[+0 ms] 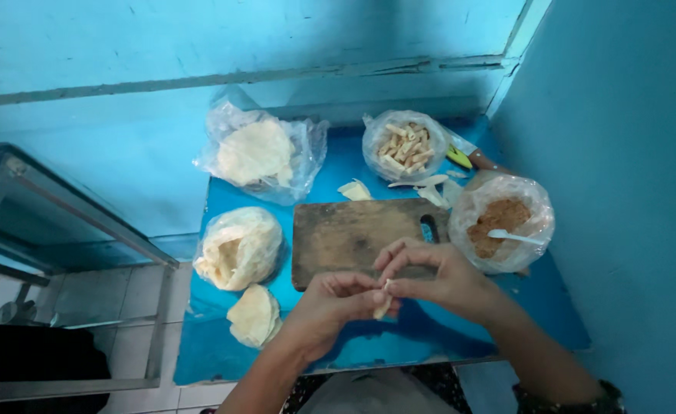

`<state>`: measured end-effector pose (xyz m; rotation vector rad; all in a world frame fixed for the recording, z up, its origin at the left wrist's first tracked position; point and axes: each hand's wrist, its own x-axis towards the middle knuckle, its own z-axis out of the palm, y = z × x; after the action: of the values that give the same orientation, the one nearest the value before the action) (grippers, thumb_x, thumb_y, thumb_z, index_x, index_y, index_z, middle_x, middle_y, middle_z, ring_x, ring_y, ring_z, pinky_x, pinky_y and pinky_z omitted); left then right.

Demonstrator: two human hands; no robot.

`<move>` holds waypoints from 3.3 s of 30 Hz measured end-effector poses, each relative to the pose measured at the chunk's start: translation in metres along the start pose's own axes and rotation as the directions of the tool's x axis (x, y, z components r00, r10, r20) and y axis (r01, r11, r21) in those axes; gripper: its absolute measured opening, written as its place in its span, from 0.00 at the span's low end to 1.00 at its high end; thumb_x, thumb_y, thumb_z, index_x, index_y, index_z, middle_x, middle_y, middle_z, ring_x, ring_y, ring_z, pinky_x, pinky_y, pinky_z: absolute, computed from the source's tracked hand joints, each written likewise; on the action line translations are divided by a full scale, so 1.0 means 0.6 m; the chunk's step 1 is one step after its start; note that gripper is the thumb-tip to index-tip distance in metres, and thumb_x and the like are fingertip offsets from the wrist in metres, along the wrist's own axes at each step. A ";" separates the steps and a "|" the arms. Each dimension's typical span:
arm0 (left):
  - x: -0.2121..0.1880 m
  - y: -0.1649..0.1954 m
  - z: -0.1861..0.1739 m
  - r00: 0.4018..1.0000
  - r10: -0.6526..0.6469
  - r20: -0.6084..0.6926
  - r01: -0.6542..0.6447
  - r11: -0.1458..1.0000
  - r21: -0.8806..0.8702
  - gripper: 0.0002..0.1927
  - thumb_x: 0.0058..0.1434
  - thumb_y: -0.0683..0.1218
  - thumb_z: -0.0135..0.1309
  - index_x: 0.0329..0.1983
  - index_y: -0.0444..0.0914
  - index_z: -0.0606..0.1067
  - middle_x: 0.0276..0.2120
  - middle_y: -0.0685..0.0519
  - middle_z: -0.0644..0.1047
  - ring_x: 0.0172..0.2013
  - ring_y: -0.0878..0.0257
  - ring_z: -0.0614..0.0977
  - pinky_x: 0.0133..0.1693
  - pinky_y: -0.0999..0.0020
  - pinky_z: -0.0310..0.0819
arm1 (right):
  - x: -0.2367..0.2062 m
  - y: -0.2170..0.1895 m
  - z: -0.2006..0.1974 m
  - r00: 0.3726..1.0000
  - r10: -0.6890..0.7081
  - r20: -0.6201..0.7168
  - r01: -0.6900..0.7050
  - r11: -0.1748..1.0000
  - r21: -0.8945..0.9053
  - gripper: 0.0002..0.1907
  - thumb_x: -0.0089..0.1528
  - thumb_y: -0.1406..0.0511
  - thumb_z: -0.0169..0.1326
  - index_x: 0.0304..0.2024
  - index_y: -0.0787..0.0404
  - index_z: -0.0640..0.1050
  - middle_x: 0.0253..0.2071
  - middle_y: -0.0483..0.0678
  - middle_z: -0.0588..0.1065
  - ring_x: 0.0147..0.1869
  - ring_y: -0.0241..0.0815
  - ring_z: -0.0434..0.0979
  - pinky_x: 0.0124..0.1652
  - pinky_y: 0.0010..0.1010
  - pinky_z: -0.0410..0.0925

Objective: The person sits at a small blue table and folds filled snack wrappers. They take thin dough squares, spoon brown filling from a plastic bag onto a square on the cutting board, then fold and pinch the wrapper closed and place the finished piece aside, repeating the cycle.

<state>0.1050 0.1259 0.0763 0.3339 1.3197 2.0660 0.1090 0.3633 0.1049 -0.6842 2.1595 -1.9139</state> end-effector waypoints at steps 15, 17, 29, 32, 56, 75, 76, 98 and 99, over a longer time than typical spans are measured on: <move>0.043 -0.032 -0.025 0.942 0.148 -0.301 -0.243 0.919 -0.310 0.14 0.65 0.38 0.58 0.54 0.34 0.74 0.44 0.49 0.80 0.43 0.60 0.83 0.46 0.63 0.79 | 0.009 0.026 0.083 0.834 -0.472 -0.285 0.212 0.752 -0.625 0.15 0.57 0.70 0.64 0.46 0.57 0.81 0.49 0.48 0.79 0.50 0.41 0.83 0.44 0.25 0.76; 0.048 -0.021 -0.033 0.948 0.068 -0.312 -0.169 0.936 -0.309 0.14 0.64 0.39 0.60 0.51 0.34 0.73 0.43 0.49 0.80 0.43 0.58 0.83 0.46 0.60 0.79 | 0.024 0.035 0.066 0.893 -0.341 -0.293 0.163 0.854 -0.495 0.12 0.59 0.71 0.63 0.46 0.57 0.83 0.48 0.46 0.81 0.49 0.37 0.85 0.42 0.22 0.78; 0.001 0.121 -0.142 0.772 0.504 -0.388 -0.249 0.801 0.545 0.22 0.61 0.41 0.60 0.60 0.38 0.75 0.49 0.52 0.79 0.51 0.63 0.80 0.52 0.65 0.76 | 0.241 0.034 -0.147 0.873 -0.285 -0.396 -0.161 0.597 -0.786 0.20 0.57 0.67 0.62 0.54 0.59 0.81 0.49 0.56 0.80 0.49 0.48 0.81 0.48 0.35 0.72; -0.056 0.125 -0.166 0.755 0.567 -0.328 -0.317 0.755 0.574 0.18 0.63 0.39 0.57 0.56 0.35 0.76 0.51 0.52 0.78 0.52 0.63 0.81 0.52 0.67 0.78 | 0.275 0.057 -0.139 0.807 -0.568 -0.162 -0.025 0.240 -0.970 0.25 0.54 0.69 0.59 0.56 0.59 0.83 0.54 0.62 0.79 0.52 0.60 0.79 0.48 0.45 0.71; -0.195 -0.039 -0.248 0.715 0.596 -0.366 0.281 0.234 0.931 0.20 0.55 0.44 0.62 0.50 0.40 0.70 0.48 0.45 0.75 0.51 0.43 0.76 0.49 0.51 0.70 | 0.335 0.060 -0.039 0.986 0.084 -0.143 -0.129 0.930 -0.345 0.13 0.60 0.62 0.63 0.42 0.64 0.79 0.33 0.45 0.80 0.36 0.33 0.79 0.36 0.27 0.73; 0.300 0.245 -0.145 0.962 0.063 0.264 -0.255 -0.125 0.959 0.24 0.53 0.39 0.60 0.55 0.43 0.77 0.46 0.43 0.80 0.51 0.44 0.79 0.50 0.50 0.71 | -0.141 0.185 -0.071 0.651 0.338 -0.680 -0.241 0.941 0.238 0.16 0.59 0.70 0.59 0.51 0.64 0.77 0.38 0.54 0.82 0.39 0.42 0.84 0.39 0.32 0.76; 0.347 0.243 -0.149 0.949 -0.036 0.314 -0.315 -0.036 0.948 0.25 0.49 0.37 0.59 0.53 0.42 0.77 0.45 0.44 0.80 0.50 0.45 0.79 0.49 0.51 0.73 | -0.143 0.190 -0.072 0.631 0.333 -0.701 -0.190 0.942 0.276 0.19 0.60 0.71 0.58 0.54 0.63 0.76 0.38 0.55 0.80 0.38 0.43 0.83 0.38 0.33 0.75; -0.100 0.052 -0.081 0.725 0.672 -0.152 -0.073 0.295 0.953 0.13 0.58 0.42 0.60 0.47 0.37 0.81 0.45 0.47 0.83 0.46 0.51 0.85 0.46 0.63 0.77 | 0.023 0.136 0.168 0.888 -0.439 0.137 0.346 0.441 -0.828 0.09 0.57 0.68 0.58 0.41 0.61 0.79 0.49 0.50 0.79 0.53 0.49 0.81 0.45 0.37 0.74; -0.121 0.044 -0.092 0.715 0.674 -0.187 -0.057 0.323 0.945 0.13 0.58 0.42 0.60 0.47 0.37 0.81 0.45 0.47 0.83 0.46 0.52 0.85 0.46 0.63 0.77 | 0.033 0.131 0.180 0.879 -0.427 0.211 0.383 0.369 -0.847 0.09 0.57 0.68 0.58 0.40 0.62 0.79 0.49 0.51 0.79 0.54 0.50 0.80 0.43 0.38 0.74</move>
<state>0.1201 0.0324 0.0836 0.5663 3.0252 1.5660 0.1202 0.2635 0.0147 -1.4592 3.1913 -0.7024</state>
